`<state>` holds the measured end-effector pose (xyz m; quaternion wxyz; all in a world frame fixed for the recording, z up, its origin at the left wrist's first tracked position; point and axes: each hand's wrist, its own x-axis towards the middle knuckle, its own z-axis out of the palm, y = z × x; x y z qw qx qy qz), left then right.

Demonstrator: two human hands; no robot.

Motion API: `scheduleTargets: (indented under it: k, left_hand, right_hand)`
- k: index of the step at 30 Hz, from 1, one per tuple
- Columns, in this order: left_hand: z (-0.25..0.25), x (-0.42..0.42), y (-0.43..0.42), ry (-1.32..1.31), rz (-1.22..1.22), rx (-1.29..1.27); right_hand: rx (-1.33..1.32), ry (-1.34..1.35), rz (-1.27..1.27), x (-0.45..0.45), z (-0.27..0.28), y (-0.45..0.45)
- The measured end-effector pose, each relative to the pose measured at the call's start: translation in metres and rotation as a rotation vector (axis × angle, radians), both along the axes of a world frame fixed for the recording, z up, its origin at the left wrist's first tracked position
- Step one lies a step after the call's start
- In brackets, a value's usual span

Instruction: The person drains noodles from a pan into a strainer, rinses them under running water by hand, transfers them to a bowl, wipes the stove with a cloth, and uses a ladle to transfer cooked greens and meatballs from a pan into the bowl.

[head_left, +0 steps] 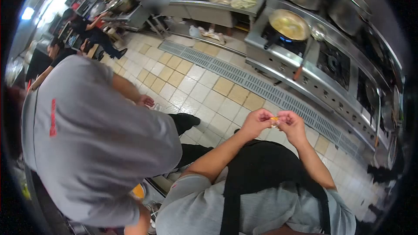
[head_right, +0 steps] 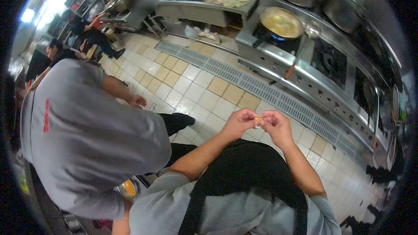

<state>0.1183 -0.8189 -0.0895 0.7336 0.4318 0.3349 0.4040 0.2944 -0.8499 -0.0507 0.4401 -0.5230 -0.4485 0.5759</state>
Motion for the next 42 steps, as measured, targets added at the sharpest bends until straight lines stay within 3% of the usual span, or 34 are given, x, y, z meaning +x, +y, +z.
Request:
scheduleTargets:
  k: [5,9,22,25,27,30,35,38,41,42]
  left_hand:
    - [0.013,-0.011,0.050,0.008,-0.094,0.045]
    - [0.000,-0.014,0.074,-0.009,-0.031,0.064]
    - [0.007,-0.032,0.097,0.108,0.383,0.061]
    - [0.008,-0.022,0.096,0.023,0.476,0.064]
    - [0.006,-0.012,0.094,0.004,0.572,0.043]
    - [-0.005,-0.004,0.085,0.007,0.619,-0.002]
    - [-0.012,0.019,0.052,0.049,0.716,-0.089]
    - [-0.019,0.034,0.030,0.002,0.764,-0.137]
    - [-0.019,0.051,0.010,0.012,0.797,-0.143]
    - [-0.015,0.055,0.002,0.012,0.808,-0.154]
  right_hand:
    - [0.020,0.033,-0.013,-0.010,0.003,0.042]
    - [0.047,0.045,0.016,-0.015,0.001,0.073]
    - [0.021,0.155,0.460,-0.032,0.001,0.175]
    - [0.046,0.127,0.556,-0.024,0.010,0.195]
    - [0.039,0.009,0.494,-0.003,0.014,0.211]
    - [0.140,0.098,0.335,0.050,-0.003,0.260]
    - [0.342,-0.041,0.090,0.154,-0.009,0.370]
    - [0.505,-0.486,0.114,0.206,-0.013,0.431]
    - [0.679,-0.523,-0.028,0.185,0.007,0.409]
    - [0.655,-0.536,0.050,0.177,0.004,0.398]
